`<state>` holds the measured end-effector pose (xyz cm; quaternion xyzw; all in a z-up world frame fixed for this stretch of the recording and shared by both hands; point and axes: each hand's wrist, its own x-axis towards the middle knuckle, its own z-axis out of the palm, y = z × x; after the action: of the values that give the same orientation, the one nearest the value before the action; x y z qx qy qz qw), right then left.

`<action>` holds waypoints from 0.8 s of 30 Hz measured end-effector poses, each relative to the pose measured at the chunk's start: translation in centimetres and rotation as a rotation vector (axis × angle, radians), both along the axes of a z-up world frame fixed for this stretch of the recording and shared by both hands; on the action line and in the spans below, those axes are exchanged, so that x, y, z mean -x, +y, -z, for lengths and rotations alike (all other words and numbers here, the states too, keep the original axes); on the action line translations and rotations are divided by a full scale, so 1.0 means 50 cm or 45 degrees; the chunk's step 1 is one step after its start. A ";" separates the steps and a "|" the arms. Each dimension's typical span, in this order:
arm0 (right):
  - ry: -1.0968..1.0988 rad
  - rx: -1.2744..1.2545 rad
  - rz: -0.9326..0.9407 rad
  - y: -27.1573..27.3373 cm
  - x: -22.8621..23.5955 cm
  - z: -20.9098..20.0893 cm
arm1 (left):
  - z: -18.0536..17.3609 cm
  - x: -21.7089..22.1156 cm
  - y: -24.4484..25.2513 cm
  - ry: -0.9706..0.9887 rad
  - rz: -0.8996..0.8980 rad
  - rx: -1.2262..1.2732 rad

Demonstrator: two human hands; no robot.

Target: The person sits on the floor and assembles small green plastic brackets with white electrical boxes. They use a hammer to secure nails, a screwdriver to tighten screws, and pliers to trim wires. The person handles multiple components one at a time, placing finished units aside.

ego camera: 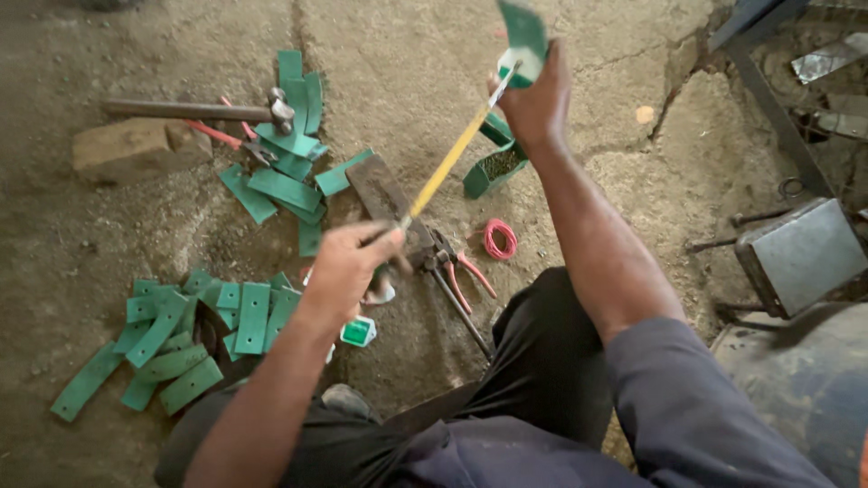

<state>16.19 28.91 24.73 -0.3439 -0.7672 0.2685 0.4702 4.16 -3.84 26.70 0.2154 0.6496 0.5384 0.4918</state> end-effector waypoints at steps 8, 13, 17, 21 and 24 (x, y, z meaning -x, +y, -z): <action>0.020 -0.085 -0.053 -0.021 -0.001 -0.018 | 0.023 0.015 -0.011 0.388 -0.305 -0.394; -0.079 0.148 0.042 -0.035 0.004 -0.017 | 0.031 0.017 -0.017 0.977 -0.131 -0.237; -0.082 0.121 0.060 -0.040 0.011 -0.021 | 0.054 0.021 -0.024 1.798 -0.308 -0.642; 0.010 0.157 0.061 -0.033 -0.001 -0.012 | 0.073 0.030 -0.003 -0.439 0.006 0.035; -0.042 0.183 0.058 -0.034 -0.002 -0.001 | 0.061 0.032 -0.007 1.712 -0.173 -0.390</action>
<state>16.28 27.20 24.77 -0.3984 -0.7456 0.3064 0.4376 2.55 -4.18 23.64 0.5282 0.7420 0.4033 -0.0882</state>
